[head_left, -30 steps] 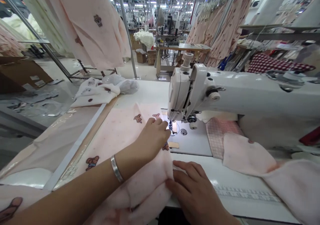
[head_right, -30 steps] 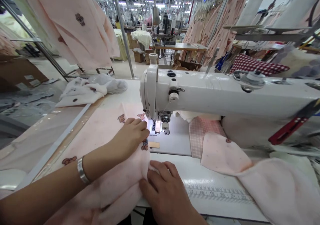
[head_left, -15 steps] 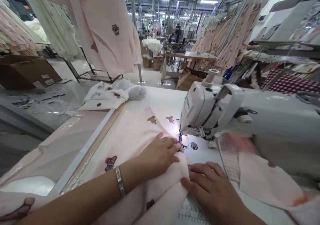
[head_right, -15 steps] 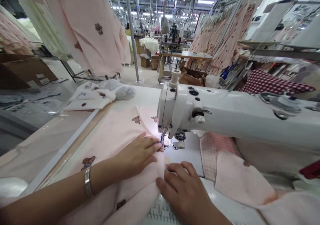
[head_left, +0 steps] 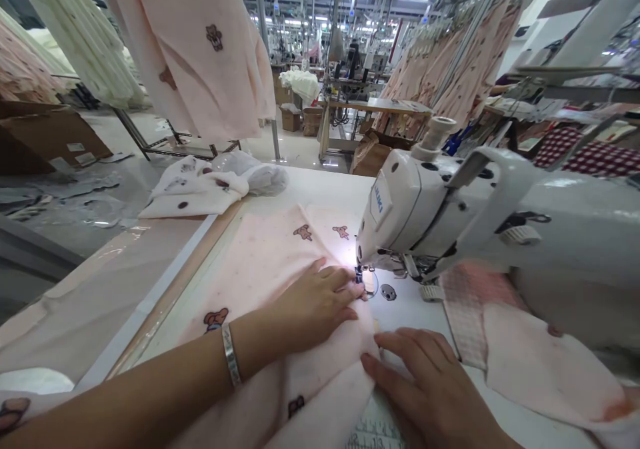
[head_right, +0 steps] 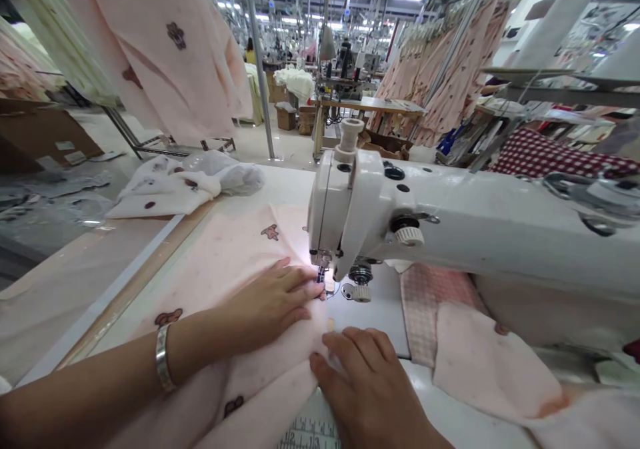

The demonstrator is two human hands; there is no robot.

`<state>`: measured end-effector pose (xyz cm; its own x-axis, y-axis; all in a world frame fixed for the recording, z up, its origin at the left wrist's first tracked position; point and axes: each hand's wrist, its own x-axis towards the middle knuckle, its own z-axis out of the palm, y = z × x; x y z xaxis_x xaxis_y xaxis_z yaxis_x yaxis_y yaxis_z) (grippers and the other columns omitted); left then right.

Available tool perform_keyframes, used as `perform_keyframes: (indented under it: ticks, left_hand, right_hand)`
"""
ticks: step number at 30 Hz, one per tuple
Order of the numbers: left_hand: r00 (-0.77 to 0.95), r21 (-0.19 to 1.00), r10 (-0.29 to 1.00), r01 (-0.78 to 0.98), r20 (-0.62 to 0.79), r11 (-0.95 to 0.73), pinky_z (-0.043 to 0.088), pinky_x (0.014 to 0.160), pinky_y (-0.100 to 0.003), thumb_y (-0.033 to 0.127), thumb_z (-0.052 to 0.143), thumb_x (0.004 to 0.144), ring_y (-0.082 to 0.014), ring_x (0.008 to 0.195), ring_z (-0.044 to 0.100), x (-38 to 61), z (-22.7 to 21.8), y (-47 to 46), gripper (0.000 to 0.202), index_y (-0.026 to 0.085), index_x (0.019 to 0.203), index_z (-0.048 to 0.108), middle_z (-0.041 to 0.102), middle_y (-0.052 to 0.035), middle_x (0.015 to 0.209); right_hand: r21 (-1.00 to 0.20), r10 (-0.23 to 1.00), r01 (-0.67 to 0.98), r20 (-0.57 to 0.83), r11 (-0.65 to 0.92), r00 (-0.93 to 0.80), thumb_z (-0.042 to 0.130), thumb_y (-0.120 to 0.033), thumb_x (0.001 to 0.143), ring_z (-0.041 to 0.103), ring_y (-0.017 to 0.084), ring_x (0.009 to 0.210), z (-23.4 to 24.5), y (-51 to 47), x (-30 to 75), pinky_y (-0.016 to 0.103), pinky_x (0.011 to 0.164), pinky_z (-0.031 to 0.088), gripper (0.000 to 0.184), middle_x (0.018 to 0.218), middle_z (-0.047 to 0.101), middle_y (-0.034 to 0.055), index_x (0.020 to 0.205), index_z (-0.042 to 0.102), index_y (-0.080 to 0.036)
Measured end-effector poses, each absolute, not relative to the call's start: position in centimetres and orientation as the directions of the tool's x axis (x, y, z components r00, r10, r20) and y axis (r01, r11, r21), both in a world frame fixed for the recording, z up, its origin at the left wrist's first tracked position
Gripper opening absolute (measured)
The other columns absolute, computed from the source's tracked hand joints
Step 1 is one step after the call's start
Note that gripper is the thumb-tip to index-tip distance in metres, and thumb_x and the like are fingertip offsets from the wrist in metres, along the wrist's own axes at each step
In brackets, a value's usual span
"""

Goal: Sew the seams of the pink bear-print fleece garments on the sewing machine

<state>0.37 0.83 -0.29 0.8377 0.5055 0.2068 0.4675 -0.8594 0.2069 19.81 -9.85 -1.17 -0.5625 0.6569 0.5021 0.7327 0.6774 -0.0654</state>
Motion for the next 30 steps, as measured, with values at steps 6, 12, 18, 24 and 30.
perform_keyframes:
  ticks: [6,12,18,24,30]
  left_hand:
    - [0.878,0.223,0.34,0.276,0.338,-0.935,0.036,0.097,-0.035,0.019,0.043,0.093,-0.0155,0.093,0.053,-0.1,-0.2,0.8,0.02,0.018,0.093,0.063,0.062,-0.0041,0.098]
    - [0.888,0.246,0.31,0.234,0.34,-0.941,0.039,0.092,-0.033,0.019,0.046,0.091,-0.0156,0.088,0.054,-0.1,-0.2,1.0,0.019,0.017,0.086,0.064,0.063,-0.0039,0.092]
    - [0.907,0.231,0.34,0.285,0.25,-0.93,0.037,0.094,-0.032,0.025,0.038,0.096,-0.0162,0.099,0.051,-0.2,0.5,3.2,0.026,0.018,0.095,0.064,0.061,-0.0033,0.107]
    - [0.865,0.186,0.383,0.338,0.325,-0.922,0.042,0.082,-0.029,0.023,0.045,0.093,-0.0159,0.088,0.055,0.5,1.3,5.9,0.02,0.02,0.086,0.063,0.062,-0.0007,0.092]
    - [0.727,0.134,0.547,0.546,0.415,-0.827,0.044,0.089,-0.044,0.02,0.045,0.086,-0.0263,0.105,0.053,1.4,-1.1,6.9,0.021,0.018,0.097,0.063,0.06,-0.0099,0.11]
  right_hand:
    - [-0.093,0.624,0.695,0.536,0.713,-0.569,0.041,-0.007,0.087,0.054,0.017,0.077,-1.2,-10.2,19.5,0.036,0.072,0.037,0.026,0.093,0.069,0.005,0.094,0.064,-0.016]
    - [-0.103,0.638,0.693,0.506,0.713,-0.581,0.044,-0.008,0.086,0.054,0.017,0.076,-1.6,-10.1,19.4,0.035,0.071,0.035,0.021,0.097,0.068,0.0052,0.092,0.064,-0.015]
    - [-0.056,0.66,0.729,0.476,0.683,-0.582,0.045,-0.006,0.085,0.052,0.018,0.076,-1.1,-7.8,19.3,0.035,0.07,0.034,0.021,0.097,0.067,0.0063,0.091,0.063,-0.015]
    - [-0.012,0.758,0.841,0.44,0.541,-0.482,0.05,-0.015,0.083,0.056,0.019,0.08,-1.1,-5.2,19.4,0.033,0.07,0.038,0.017,0.096,0.065,0.0069,0.095,0.061,-0.02]
    - [0.127,0.74,0.861,0.461,0.492,-0.491,0.054,-0.024,0.078,0.058,0.017,0.07,-0.5,-4.2,19.2,0.032,0.067,0.043,0.016,0.087,0.066,0.0037,0.092,0.058,-0.021]
